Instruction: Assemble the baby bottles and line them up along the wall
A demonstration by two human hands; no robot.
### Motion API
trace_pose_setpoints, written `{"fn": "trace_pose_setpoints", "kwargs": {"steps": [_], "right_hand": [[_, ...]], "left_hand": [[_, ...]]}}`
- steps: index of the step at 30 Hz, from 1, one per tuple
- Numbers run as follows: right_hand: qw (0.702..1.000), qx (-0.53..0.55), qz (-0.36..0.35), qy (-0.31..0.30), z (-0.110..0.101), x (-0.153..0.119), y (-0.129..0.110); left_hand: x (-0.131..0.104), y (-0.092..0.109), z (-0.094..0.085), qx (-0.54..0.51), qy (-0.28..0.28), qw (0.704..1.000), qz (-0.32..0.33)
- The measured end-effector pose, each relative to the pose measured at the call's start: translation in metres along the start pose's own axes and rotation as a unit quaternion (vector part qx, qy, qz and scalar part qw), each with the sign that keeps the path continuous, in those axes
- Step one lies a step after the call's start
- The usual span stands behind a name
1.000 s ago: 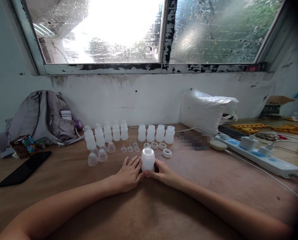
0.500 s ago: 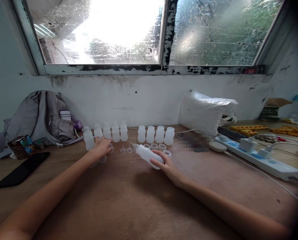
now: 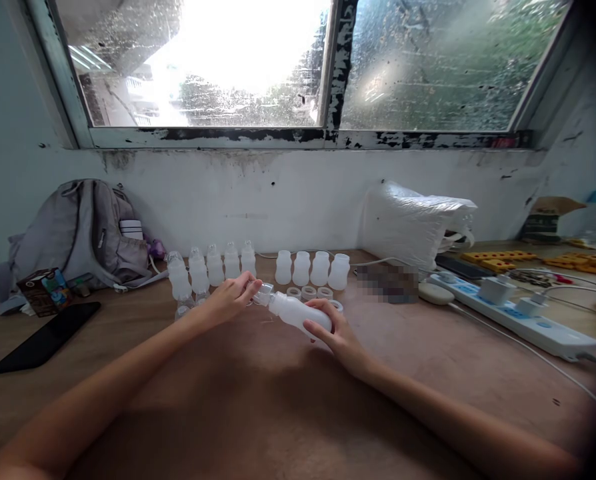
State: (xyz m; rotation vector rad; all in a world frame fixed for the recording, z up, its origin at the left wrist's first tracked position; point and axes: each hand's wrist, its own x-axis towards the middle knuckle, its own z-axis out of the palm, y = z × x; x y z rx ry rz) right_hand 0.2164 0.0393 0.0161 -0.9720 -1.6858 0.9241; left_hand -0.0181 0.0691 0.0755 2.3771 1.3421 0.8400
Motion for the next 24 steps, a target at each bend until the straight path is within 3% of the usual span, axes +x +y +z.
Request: {"fn": "trace_pose_setpoints", "kwargs": {"steps": [7,15,24], "right_hand": [[1.000,0.000,0.016,0.003,0.000,-0.002,0.000],[0.995,-0.079,-0.052,0.034,-0.004,-0.002,0.000],[0.999,0.039,0.001,0.032,-0.002,0.002,0.003]], "left_hand": [[-0.002,0.005,0.009,0.030,0.008,0.999,0.011],[-0.003,0.004,0.009,0.035,-0.002,0.999,-0.001],[-0.004,0.003,0.012,0.057,-0.050,0.996,0.043]]}}
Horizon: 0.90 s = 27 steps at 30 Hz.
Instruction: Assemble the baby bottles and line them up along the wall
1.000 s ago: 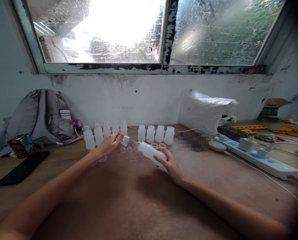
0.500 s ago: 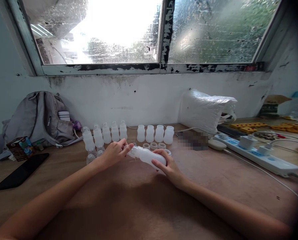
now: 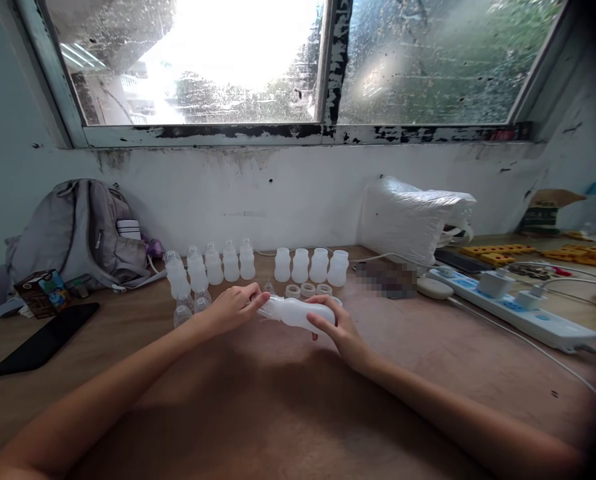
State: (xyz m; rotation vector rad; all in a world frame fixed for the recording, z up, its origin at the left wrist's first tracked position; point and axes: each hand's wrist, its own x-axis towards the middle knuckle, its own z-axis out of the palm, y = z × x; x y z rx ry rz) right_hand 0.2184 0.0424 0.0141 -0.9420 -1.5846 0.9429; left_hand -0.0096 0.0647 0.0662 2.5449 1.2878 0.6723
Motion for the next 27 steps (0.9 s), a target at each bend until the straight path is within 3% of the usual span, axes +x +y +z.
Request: {"fn": "trace_pose_setpoints", "kwargs": {"steps": [6,14,18,27], "right_hand": [[0.991,0.058,0.117,0.019,0.001,0.002,0.001],[0.985,0.067,0.157,0.020,0.001,0.004,0.002],[0.990,0.049,0.130,0.033,-0.002,0.001,0.000],[0.994,-0.022,-0.016,0.109,-0.008,-0.016,-0.001]], "left_hand": [[-0.005,0.005,0.004,-0.036,-0.068,0.996,0.034],[-0.005,0.000,0.014,-0.023,-0.051,0.995,0.077],[-0.007,0.005,0.022,-0.029,-0.005,0.993,0.112],[-0.020,0.020,0.041,-0.062,0.123,0.970,0.200]]}}
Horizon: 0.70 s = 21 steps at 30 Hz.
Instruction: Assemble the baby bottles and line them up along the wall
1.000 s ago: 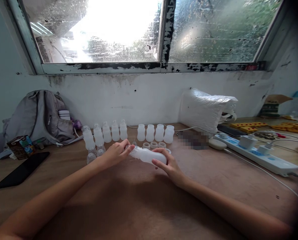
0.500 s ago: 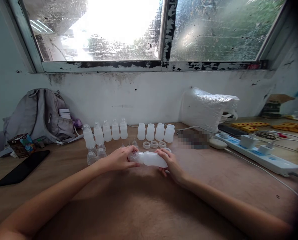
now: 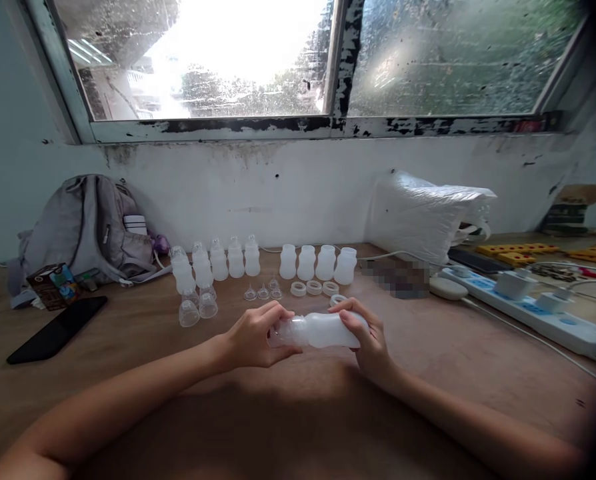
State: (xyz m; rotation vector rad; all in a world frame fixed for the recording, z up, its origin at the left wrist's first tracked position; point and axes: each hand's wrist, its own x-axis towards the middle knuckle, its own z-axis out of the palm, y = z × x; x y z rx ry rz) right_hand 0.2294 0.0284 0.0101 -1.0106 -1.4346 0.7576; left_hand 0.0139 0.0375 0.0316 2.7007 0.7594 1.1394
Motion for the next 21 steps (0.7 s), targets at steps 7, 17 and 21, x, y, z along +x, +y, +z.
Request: {"fn": "trace_pose_setpoints", "kwargs": {"steps": [7,17,21], "right_hand": [[0.998,0.031,-0.050,0.022,-0.001,-0.001,0.002],[0.991,-0.012,-0.131,0.000,-0.004,-0.001,0.007],[0.995,-0.007,-0.103,-0.007,-0.005,-0.005,0.009]], "left_hand": [[0.001,0.011,0.005,0.040,0.041,0.998,0.038],[-0.006,0.009,0.012,0.109,0.045,0.988,0.098],[-0.009,0.007,0.015,0.126,0.035,0.985,0.114]]}}
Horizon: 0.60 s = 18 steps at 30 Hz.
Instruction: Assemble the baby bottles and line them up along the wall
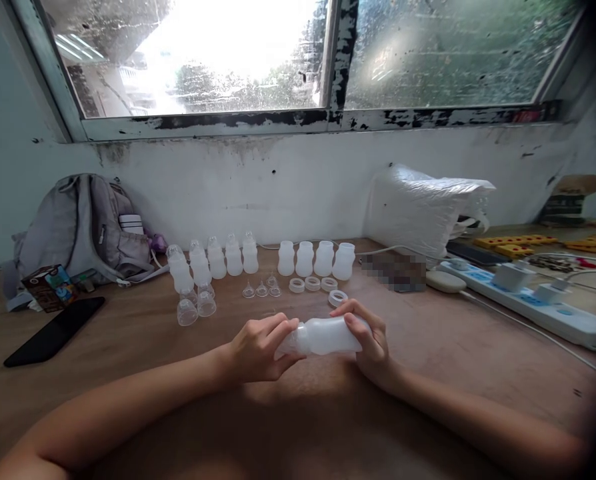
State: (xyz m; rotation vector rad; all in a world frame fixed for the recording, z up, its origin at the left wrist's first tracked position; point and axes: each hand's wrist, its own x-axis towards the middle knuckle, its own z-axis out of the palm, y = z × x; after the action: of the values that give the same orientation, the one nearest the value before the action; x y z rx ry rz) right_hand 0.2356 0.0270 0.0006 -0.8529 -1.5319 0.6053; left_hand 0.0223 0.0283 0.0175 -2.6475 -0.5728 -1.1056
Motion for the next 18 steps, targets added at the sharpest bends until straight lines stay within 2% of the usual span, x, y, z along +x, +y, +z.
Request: {"fn": "trace_pose_setpoints", "kwargs": {"steps": [3,6,9,11,13,15,18], "right_hand": [[1.000,0.010,0.020,-0.001,0.000,-0.002,0.000],[0.999,0.010,0.031,0.019,0.002,-0.001,0.000],[0.996,0.001,0.067,0.053,0.007,0.004,0.002],[0.993,0.012,0.106,0.052,0.010,0.009,0.004],[0.987,0.051,0.152,0.022,0.012,0.013,0.005],[0.976,0.093,0.194,-0.034,0.014,0.015,0.006],[0.966,0.121,0.194,-0.123,0.018,0.016,0.003]], "left_hand": [[-0.001,0.000,0.001,-0.003,-0.010,1.000,0.015],[0.002,-0.007,0.002,-0.026,-0.015,1.000,-0.006],[0.013,-0.029,0.001,-0.073,-0.027,0.995,-0.056],[0.026,-0.051,-0.001,-0.098,-0.061,0.991,-0.069],[0.041,-0.074,-0.002,-0.115,-0.103,0.986,-0.062],[0.055,-0.090,-0.003,-0.136,-0.129,0.980,-0.074],[0.068,-0.096,-0.003,-0.182,-0.127,0.965,-0.139]]}}
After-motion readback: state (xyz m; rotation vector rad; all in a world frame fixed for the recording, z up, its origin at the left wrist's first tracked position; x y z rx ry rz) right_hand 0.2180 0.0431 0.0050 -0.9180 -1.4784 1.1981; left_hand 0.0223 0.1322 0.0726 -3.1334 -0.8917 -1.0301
